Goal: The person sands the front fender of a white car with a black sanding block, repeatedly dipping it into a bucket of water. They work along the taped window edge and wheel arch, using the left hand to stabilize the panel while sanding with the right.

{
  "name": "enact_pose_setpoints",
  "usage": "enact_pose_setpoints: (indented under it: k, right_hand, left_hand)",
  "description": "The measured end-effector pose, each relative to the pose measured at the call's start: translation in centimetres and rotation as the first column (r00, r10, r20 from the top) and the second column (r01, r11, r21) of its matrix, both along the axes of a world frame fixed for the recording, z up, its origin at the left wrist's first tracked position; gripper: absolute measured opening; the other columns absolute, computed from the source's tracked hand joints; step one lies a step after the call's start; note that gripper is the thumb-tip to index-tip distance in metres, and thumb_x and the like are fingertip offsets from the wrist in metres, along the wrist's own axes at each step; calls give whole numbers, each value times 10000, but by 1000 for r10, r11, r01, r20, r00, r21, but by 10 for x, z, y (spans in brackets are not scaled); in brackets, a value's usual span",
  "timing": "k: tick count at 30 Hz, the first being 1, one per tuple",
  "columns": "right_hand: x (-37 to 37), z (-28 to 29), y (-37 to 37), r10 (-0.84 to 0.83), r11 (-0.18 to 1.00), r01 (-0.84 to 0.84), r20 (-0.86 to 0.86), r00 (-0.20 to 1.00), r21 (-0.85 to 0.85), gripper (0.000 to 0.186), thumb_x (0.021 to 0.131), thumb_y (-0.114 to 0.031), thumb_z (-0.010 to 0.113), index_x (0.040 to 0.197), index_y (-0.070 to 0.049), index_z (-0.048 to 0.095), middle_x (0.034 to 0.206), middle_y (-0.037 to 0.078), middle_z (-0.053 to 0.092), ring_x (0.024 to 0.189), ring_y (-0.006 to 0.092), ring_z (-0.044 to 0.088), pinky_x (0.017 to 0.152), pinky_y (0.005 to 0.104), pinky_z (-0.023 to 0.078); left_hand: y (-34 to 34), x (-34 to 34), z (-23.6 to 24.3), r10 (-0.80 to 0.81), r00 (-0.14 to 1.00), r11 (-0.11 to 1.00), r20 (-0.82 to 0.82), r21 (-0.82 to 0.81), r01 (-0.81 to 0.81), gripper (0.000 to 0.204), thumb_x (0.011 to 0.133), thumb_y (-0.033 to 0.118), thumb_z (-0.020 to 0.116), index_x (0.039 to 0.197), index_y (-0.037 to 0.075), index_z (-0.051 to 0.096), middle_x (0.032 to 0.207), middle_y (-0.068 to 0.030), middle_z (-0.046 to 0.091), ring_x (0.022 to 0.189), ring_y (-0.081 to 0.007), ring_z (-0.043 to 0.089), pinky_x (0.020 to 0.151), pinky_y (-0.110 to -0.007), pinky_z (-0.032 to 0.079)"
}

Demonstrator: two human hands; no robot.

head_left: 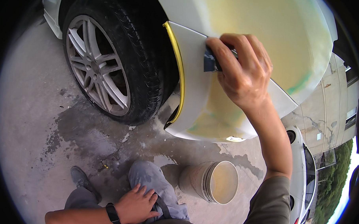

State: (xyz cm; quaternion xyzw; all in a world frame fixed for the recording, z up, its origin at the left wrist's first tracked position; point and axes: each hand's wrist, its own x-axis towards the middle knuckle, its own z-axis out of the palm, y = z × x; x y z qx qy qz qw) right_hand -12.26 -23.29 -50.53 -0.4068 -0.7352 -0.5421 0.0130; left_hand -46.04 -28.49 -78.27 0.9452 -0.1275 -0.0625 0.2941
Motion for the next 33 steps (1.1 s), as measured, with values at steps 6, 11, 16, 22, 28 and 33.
enact_pose_setpoints:
  k: [6,11,16,22,28,33]
  right_hand:
    - [-3,-4,-2,77,990,-76,2,997,122,264,762,-151,662,1009,-97,736,929,16,651,823,207,630,701,346,458]
    - [-8,-7,0,-13,997,20,-94,995,76,334,709,-130,686,1035,-96,745,937,27,661,831,218,641,712,358,471]
    - [-7,-7,-2,25,998,-19,-110,994,56,351,699,-117,692,1043,-84,754,957,46,668,847,223,647,723,362,493]
    - [6,-6,-16,8,995,1,-93,996,100,179,751,-209,650,853,-75,713,836,30,600,804,205,605,742,353,462]
    - [51,28,-117,-111,976,109,0,994,191,299,782,-228,636,1025,-139,786,889,-23,667,827,170,637,800,361,457]
    - [45,16,-97,-52,993,56,-43,998,99,354,738,-183,703,1069,-84,782,965,47,691,859,213,662,835,364,486]
  left_hand:
    - [-1,-1,5,-15,999,999,-45,28,17,745,1048,592,482,1384,-67,567,1459,-253,568,1316,-438,569,1161,-586,389]
    - [-2,3,6,-65,995,998,-72,-13,64,749,1057,597,457,1419,-52,546,1489,-245,551,1349,-441,545,1182,-579,372]
    - [-2,13,-4,-51,989,989,-139,130,69,778,1067,623,414,1472,-34,515,1566,-225,500,1412,-436,504,1211,-567,347]
    - [2,31,-12,-119,968,988,-223,74,138,769,1064,604,433,1472,-45,501,1550,-234,512,1396,-437,510,1201,-566,355]
    - [2,25,-16,-93,973,990,-210,89,114,771,1050,633,451,1482,-2,516,1559,-211,510,1422,-413,490,1219,-554,339]
    - [-6,14,-23,-80,977,992,-199,77,97,764,1055,613,452,1462,-30,522,1541,-235,524,1388,-443,523,1206,-575,344]
